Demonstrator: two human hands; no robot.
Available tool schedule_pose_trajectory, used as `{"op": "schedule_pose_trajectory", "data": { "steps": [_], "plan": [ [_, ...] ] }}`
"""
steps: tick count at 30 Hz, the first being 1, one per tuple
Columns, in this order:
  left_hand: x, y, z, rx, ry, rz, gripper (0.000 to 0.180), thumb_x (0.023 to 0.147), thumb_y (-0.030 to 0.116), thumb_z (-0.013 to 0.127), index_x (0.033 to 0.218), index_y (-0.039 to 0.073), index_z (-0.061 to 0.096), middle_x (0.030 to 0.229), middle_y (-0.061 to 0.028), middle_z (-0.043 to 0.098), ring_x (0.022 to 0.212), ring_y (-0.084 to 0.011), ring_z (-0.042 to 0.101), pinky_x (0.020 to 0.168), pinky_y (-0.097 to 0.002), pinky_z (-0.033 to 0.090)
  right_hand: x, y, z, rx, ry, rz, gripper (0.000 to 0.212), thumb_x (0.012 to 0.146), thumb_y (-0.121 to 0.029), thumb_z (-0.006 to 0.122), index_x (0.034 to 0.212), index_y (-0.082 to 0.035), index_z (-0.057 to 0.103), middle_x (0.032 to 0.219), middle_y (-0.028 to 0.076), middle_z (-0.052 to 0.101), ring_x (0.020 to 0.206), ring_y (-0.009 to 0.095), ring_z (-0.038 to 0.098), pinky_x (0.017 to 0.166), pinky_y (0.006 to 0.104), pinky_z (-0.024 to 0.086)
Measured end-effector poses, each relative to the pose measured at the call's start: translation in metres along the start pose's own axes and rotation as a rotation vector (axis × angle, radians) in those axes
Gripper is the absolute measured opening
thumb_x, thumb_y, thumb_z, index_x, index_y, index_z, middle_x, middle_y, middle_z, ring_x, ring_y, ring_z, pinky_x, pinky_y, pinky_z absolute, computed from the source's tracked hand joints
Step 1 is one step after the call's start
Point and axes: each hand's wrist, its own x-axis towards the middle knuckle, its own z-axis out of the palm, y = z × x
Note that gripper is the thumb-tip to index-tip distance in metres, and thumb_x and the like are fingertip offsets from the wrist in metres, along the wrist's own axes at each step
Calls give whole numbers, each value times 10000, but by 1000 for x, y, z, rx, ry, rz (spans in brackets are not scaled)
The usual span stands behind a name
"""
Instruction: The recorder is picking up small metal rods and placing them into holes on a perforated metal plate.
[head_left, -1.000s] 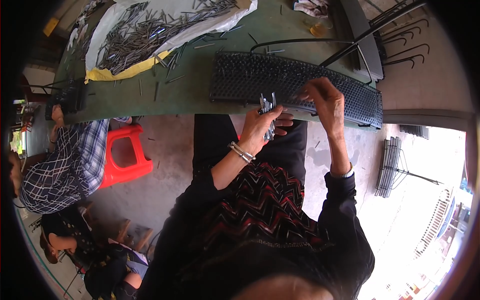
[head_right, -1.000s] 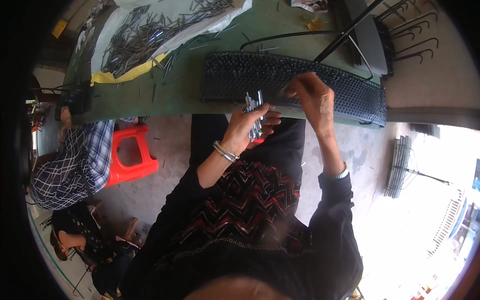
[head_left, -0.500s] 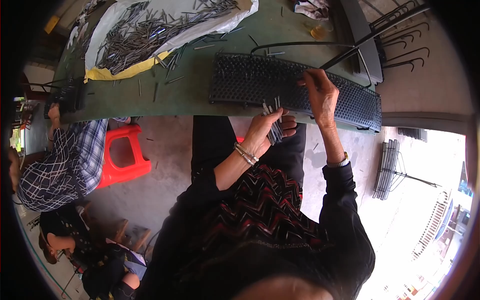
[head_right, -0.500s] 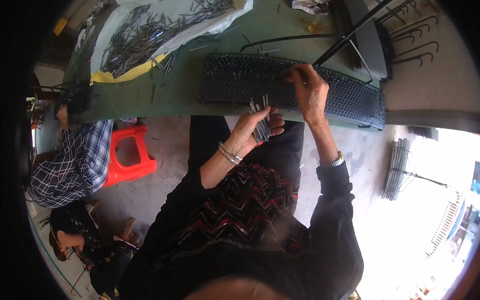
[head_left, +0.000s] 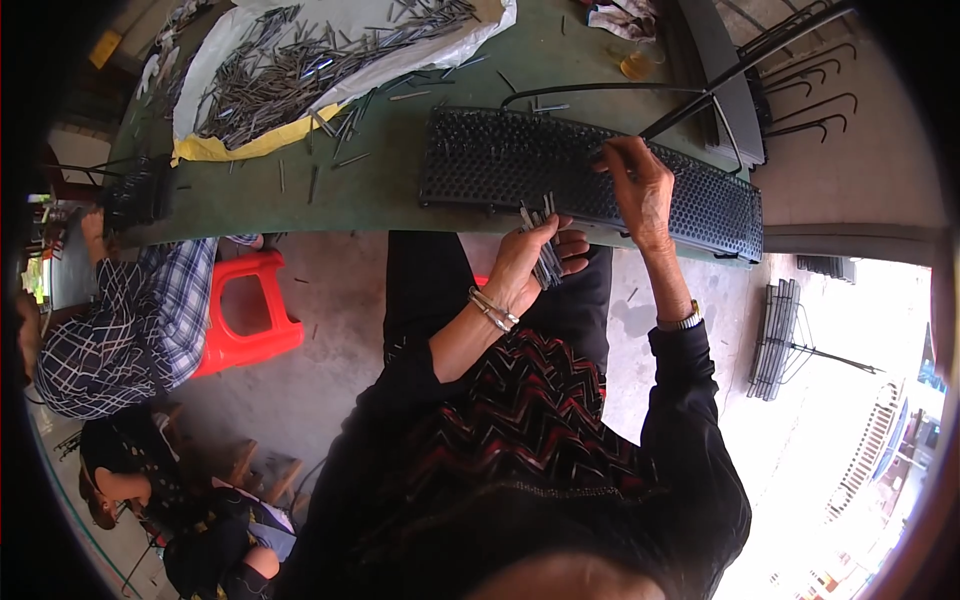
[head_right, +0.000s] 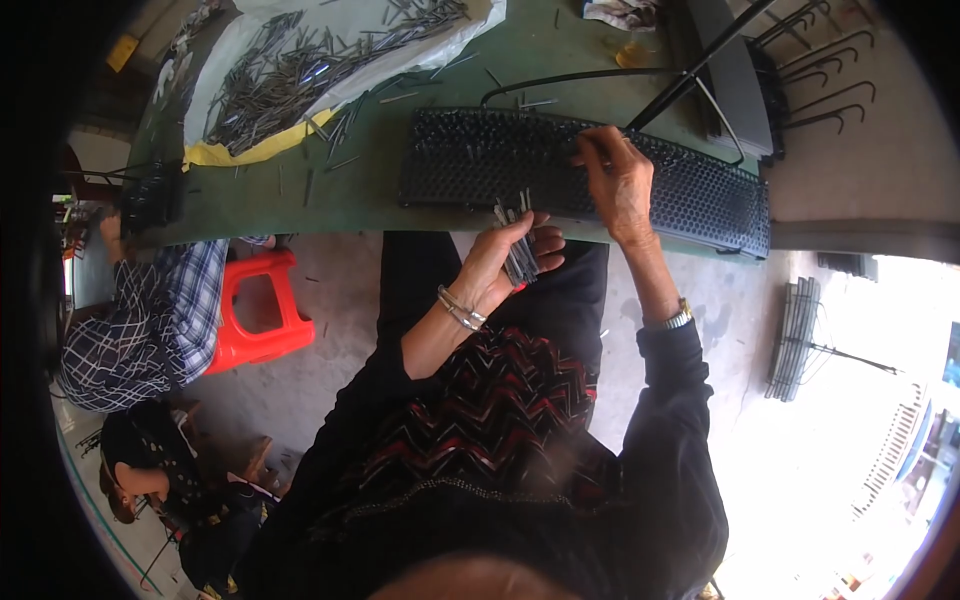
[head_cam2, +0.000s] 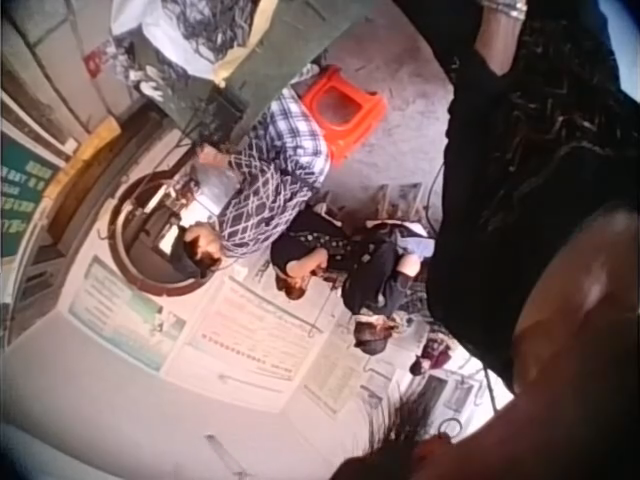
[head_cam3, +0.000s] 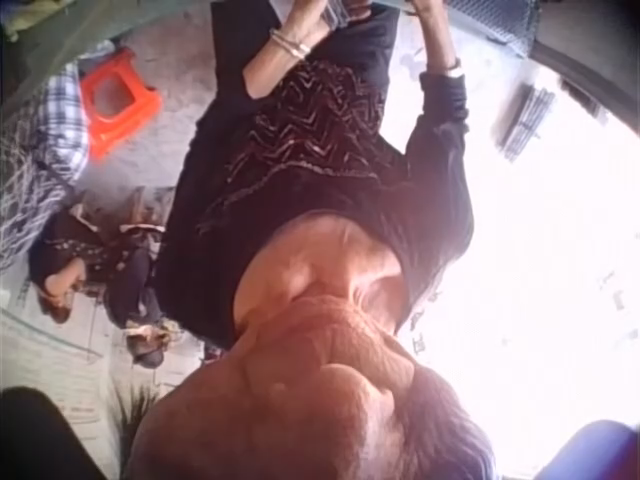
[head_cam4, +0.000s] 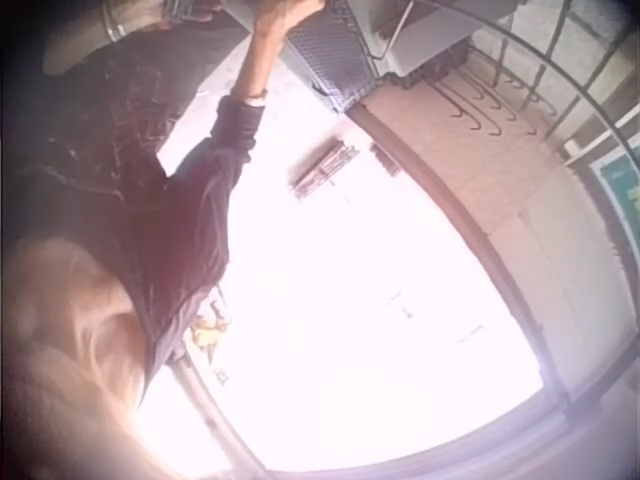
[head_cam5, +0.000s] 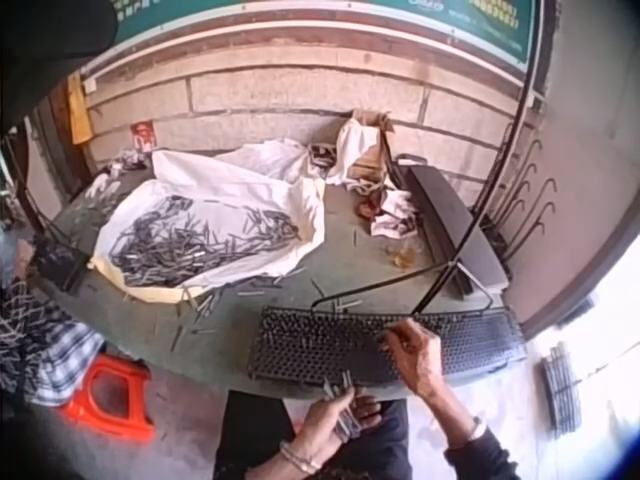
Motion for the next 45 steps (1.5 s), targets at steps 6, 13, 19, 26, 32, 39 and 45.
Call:
{"op": "schedule_pose_trajectory", "data": {
  "steps": [6,13,19,26,32,39,45],
  "plan": [
    [-3,-1,0,7,38,6,245,958,245,554,1062,26,591,883,-107,638,795,-231,656,710,-405,577,3,8,-1,-8,-52,-25,95,886,-51,610,964,-2,629,844,106,688,757,148,694,680,265,519],
    [-1,-2,-4,-12,-6,-8,257,946,276,591,991,22,589,742,-12,527,633,-116,514,554,-283,457,14,0,-10,-109,-196,-125,99,870,-40,617,961,-2,628,830,114,671,750,174,695,677,283,526],
    [-3,-2,-6,-13,-70,-34,247,943,264,599,970,19,586,733,-2,507,630,-102,487,525,-244,402,12,12,-7,-143,-213,-93,106,859,-47,635,960,-20,641,802,105,667,728,164,688,660,289,519],
    [-13,-3,4,101,45,6,239,938,239,607,980,4,611,739,-7,514,635,-97,491,519,-241,402,7,7,-7,-346,-152,-269,110,839,-92,662,949,-82,664,885,63,609,774,231,634,686,329,502],
    [-12,-7,-2,44,-60,-17,248,937,240,611,992,-1,610,740,-2,508,617,-93,457,524,-231,382,15,9,-7,-389,-191,-296,113,825,-146,674,930,-110,659,898,59,592,788,263,621,678,362,498],
    [-19,-6,2,43,-66,-20,283,936,272,615,990,-2,570,723,18,465,596,-71,392,512,-219,336,11,17,5,-487,-163,-308,120,824,-187,685,936,-145,679,892,53,588,776,251,623,661,371,498],
    [-22,-6,0,49,-83,-25,283,938,277,613,977,1,564,707,23,453,583,-66,379,506,-219,329,3,25,13,-506,47,-385,135,816,-210,699,942,-167,713,881,38,589,777,236,620,651,360,500]
  ]
}}
